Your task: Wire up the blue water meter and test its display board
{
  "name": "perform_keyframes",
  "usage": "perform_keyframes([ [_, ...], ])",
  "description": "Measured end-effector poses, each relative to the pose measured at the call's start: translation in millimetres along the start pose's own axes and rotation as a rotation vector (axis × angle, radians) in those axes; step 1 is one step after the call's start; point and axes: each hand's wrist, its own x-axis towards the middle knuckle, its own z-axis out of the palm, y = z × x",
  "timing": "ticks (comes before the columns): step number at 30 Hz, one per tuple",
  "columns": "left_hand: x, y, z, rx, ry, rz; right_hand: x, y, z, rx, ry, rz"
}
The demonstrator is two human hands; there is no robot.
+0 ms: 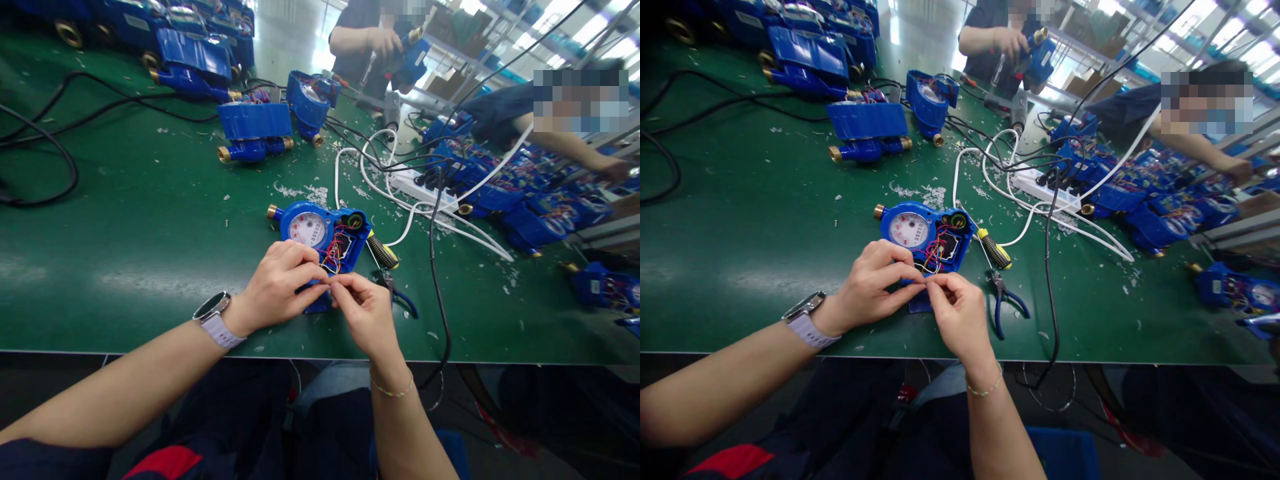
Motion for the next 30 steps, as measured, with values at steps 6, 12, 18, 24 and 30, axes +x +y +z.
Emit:
perform_keyframes([
  [6,3.8,0.2,1.1,0.078,0.016,0.063,-1.0,-3.7,-0.6,-0.062,-0.020,-0.049],
  [12,3.9,2.0,2.7,0.127,-0.079,0.107,-0.7,-3.4,-4.0,-0.043,-0.044,-0.011],
  [18,2.8,4.3,6.9,0.031,-0.166,0.016,0.7,-4.7,-5.1,-0.085,-0.075,-0.048],
  [24,2.7,4.5,6.1,-0.105,-0.240,-0.069,1.7,-2.9,-7.2,-0.110,-0.073,-0.123],
  [30,3.2,5.8,6.6,-0.170,-0.199,-0.106,0.7,-3.6,-5.9,-0.126,-0.062,-0.152],
])
